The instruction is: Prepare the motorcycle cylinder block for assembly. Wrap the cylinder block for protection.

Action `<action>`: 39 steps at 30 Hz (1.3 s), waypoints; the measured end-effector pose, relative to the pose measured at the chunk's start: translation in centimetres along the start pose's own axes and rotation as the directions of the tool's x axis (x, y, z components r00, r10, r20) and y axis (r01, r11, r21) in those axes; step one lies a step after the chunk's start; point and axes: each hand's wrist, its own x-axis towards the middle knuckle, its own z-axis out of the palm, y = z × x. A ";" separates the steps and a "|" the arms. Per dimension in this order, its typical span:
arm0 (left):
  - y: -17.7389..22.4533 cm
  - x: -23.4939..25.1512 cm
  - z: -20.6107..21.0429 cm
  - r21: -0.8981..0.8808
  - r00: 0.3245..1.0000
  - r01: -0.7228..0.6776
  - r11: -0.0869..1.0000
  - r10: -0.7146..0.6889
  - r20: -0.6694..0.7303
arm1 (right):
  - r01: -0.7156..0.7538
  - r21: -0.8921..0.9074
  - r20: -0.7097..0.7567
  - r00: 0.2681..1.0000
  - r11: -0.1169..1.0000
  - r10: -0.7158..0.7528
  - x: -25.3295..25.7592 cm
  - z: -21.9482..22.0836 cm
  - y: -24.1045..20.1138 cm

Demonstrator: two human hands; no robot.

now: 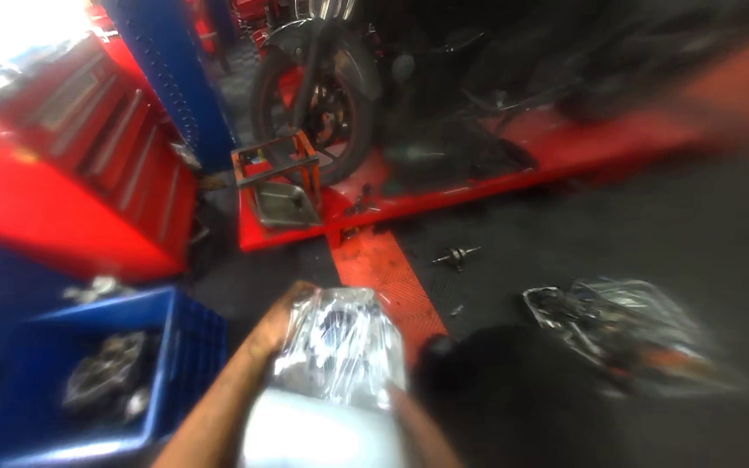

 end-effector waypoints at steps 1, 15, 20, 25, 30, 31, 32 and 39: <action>0.1 0.2 0.1 -0.007 0.998 0.050 0.999 -0.050 -0.039 | -0.009 -0.082 -0.035 0.999 0.997 0.007 0.3 0.5 0.5; 5.7 -1.1 -6.7 0.865 0.982 -0.183 0.468 0.047 0.182 | 0.022 -0.110 -0.197 0.980 0.994 -0.043 4.8 -5.8 4.3; 10.7 1.4 -3.9 0.676 0.649 -0.725 -0.132 0.198 0.735 | -0.051 0.195 -0.140 0.987 0.979 0.079 8.3 -9.4 4.7; 3.3 2.1 -3.9 0.596 0.551 -0.792 0.129 0.571 0.608 | -0.055 0.383 -0.073 0.993 0.922 0.090 8.6 -11.5 5.4; -3.8 1.2 0.3 0.593 0.540 -0.719 0.362 0.829 0.148 | -0.074 0.360 -0.107 0.987 0.930 0.120 8.8 -11.8 5.4; -4.5 1.4 1.1 0.604 0.530 -0.698 0.384 0.845 0.076 | -0.097 0.359 -0.104 0.984 0.928 0.143 8.9 -11.8 5.1; -4.8 1.6 1.7 0.619 0.515 -0.680 0.394 0.857 0.021 | -0.120 0.359 -0.110 0.979 0.926 0.169 9.1 -11.7 4.9; -3.5 2.5 -0.9 0.448 0.621 -0.681 0.579 0.781 -0.067 | -0.034 0.455 0.026 0.999 0.890 0.025 10.8 -12.5 4.4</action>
